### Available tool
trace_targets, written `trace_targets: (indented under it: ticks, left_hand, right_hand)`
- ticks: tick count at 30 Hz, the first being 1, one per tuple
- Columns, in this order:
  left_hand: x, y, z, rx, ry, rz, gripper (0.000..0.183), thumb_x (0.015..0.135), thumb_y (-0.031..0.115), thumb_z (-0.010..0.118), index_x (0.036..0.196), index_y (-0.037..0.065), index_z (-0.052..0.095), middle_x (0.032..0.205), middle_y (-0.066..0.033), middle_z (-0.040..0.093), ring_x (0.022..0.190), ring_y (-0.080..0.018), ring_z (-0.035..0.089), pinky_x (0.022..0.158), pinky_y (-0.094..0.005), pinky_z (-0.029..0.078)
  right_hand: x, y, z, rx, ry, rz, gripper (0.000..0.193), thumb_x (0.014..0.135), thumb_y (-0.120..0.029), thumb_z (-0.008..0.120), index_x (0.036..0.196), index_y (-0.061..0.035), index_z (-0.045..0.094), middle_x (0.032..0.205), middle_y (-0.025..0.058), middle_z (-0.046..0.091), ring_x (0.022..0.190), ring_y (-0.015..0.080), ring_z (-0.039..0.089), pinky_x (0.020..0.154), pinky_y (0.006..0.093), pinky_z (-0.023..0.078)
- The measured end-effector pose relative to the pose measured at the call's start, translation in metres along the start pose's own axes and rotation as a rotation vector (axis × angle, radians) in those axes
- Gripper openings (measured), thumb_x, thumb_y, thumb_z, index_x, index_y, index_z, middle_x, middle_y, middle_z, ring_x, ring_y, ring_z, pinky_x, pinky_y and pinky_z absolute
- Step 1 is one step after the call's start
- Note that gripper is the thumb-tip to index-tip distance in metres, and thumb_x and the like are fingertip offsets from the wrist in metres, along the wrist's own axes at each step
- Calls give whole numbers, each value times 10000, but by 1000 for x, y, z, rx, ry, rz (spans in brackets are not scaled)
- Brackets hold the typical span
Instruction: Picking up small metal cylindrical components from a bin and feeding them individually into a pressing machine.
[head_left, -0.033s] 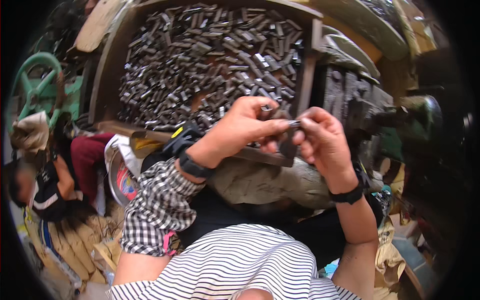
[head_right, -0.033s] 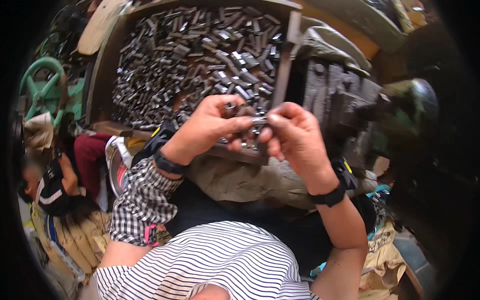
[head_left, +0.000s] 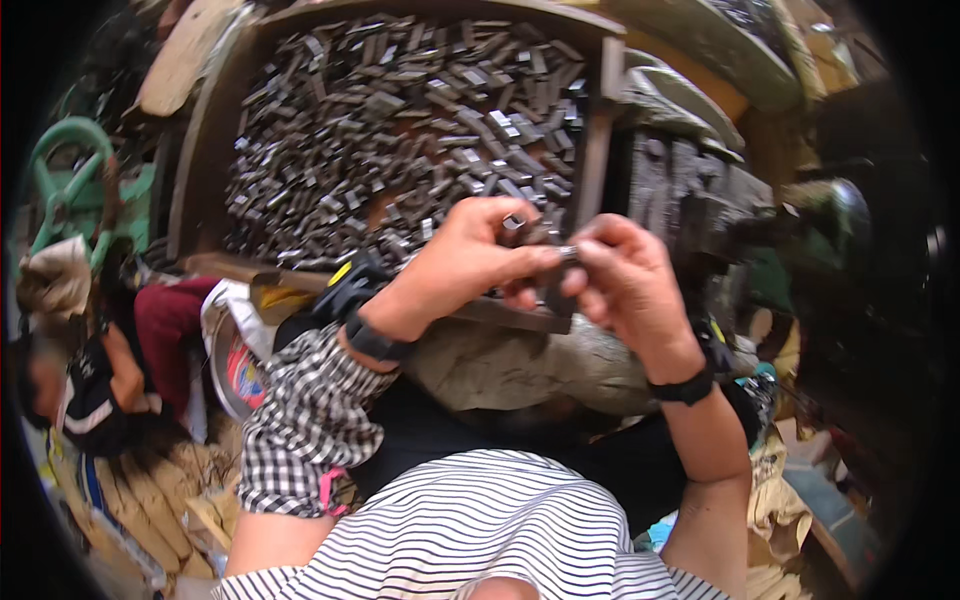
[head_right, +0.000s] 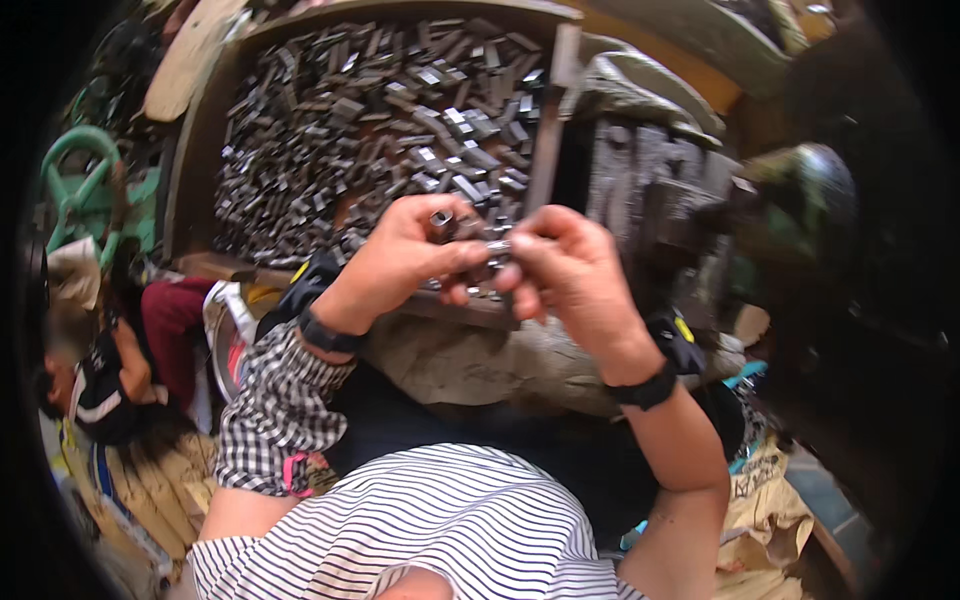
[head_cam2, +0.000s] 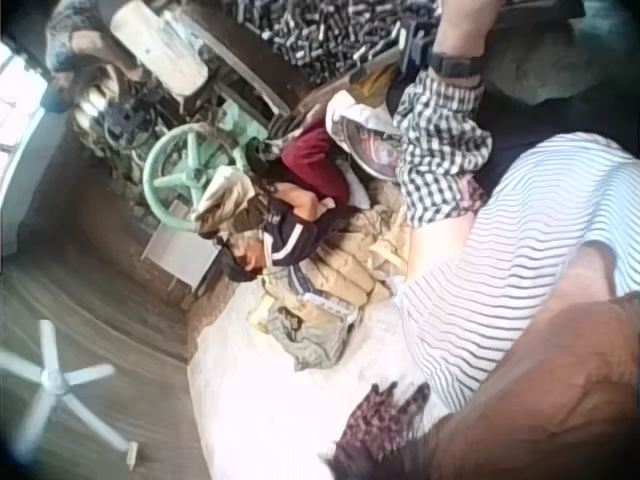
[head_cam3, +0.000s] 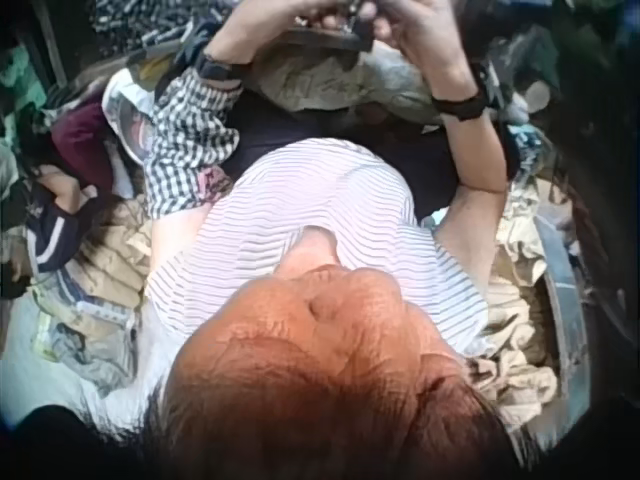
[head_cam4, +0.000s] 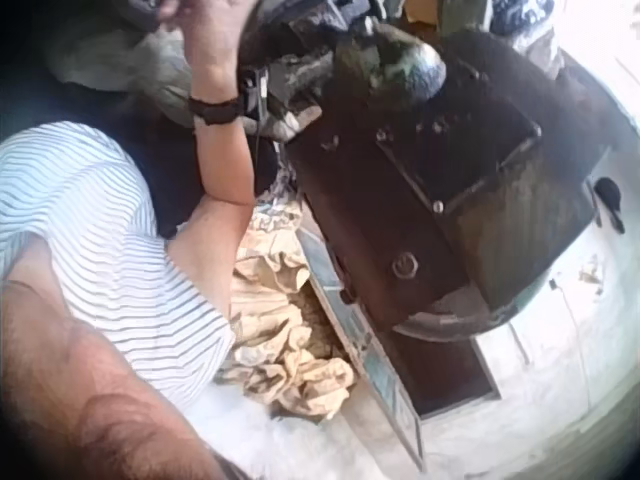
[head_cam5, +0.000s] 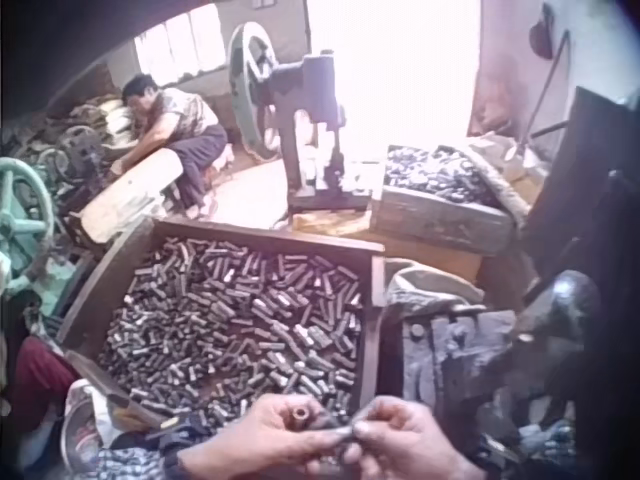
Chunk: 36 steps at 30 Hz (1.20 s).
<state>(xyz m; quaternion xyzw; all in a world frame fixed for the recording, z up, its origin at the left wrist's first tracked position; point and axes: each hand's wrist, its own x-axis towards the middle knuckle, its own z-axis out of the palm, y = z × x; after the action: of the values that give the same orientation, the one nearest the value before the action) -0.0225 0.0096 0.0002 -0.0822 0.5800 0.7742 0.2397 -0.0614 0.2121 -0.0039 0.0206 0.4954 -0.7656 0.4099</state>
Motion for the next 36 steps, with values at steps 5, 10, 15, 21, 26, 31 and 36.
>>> trace_targets:
  ticks: [5,10,15,21,26,31,36]
  left_hand:
    - [-10,8,7,33,80,52,156,855,124,652,930,5,586,721,-46,630,578,-86,616,482,-177,480]
    - [0,1,8,-124,50,86,158,869,91,623,991,5,572,780,-43,626,565,-87,578,490,-181,465]
    - [-1,-1,-1,-196,145,215,119,873,75,614,969,15,576,773,-49,616,586,-97,581,491,-188,474]
    - [-39,5,-30,-87,334,269,154,866,105,632,978,14,578,778,-66,620,594,-105,595,509,-204,507]
    - [-49,10,-6,-18,397,225,176,850,120,646,981,15,590,779,-55,621,599,-105,597,500,-208,491]
    - [-29,5,51,-47,217,144,175,851,88,632,1005,16,590,785,-50,622,621,-103,599,526,-213,493]
    - [13,12,76,-4,113,169,154,863,103,611,980,9,574,806,-48,609,617,-105,613,503,-209,499]
  right_hand:
    - [-4,10,13,103,7,-74,152,908,-155,572,951,-23,509,716,75,633,482,89,581,382,190,424]
    - [-10,0,18,-256,130,-229,165,911,-153,556,978,-8,513,680,74,633,451,84,561,379,203,408]
    - [-96,-32,31,-709,266,-674,216,880,-75,593,1059,17,515,640,34,597,505,63,540,455,214,421]
    - [-258,-39,9,-597,870,-1149,260,943,-255,477,973,-1,517,859,107,580,720,164,592,579,260,506]
    - [-287,-70,-75,-755,1394,-1401,463,893,-238,531,1207,92,447,1182,171,521,1093,238,502,959,364,375]
    - [-240,-61,-136,-441,1087,-1452,515,843,-176,639,1275,19,437,1240,117,520,1081,228,532,911,379,450]
    - [-242,-72,-128,-431,1126,-1404,494,820,-113,653,1257,26,467,1215,156,546,1046,266,579,877,392,509]
